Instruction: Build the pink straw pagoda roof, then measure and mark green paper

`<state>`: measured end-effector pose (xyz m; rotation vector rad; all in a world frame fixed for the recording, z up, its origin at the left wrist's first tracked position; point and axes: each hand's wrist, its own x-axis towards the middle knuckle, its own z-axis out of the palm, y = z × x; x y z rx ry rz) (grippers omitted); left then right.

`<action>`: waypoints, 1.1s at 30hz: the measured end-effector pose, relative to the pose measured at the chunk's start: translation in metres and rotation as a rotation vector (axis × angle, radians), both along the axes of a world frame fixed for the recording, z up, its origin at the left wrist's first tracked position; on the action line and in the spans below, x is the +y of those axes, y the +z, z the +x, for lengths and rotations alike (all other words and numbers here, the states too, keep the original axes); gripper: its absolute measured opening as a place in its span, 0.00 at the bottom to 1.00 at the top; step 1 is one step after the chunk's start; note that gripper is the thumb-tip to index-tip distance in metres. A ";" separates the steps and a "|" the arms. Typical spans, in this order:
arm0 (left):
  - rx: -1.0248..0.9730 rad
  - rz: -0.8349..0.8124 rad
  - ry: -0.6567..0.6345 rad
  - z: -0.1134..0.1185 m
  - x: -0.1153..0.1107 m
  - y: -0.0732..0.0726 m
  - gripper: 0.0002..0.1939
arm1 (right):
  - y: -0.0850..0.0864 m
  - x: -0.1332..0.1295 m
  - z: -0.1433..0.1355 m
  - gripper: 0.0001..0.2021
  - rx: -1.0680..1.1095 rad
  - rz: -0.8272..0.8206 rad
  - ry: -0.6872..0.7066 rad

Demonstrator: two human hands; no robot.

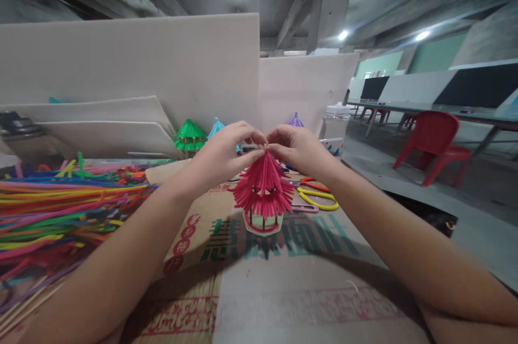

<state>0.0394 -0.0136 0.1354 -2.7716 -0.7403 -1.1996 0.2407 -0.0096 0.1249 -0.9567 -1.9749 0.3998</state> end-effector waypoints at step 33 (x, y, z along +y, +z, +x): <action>-0.162 -0.696 -0.204 -0.003 0.043 -0.020 0.20 | 0.010 -0.004 0.007 0.05 -0.017 -0.266 0.146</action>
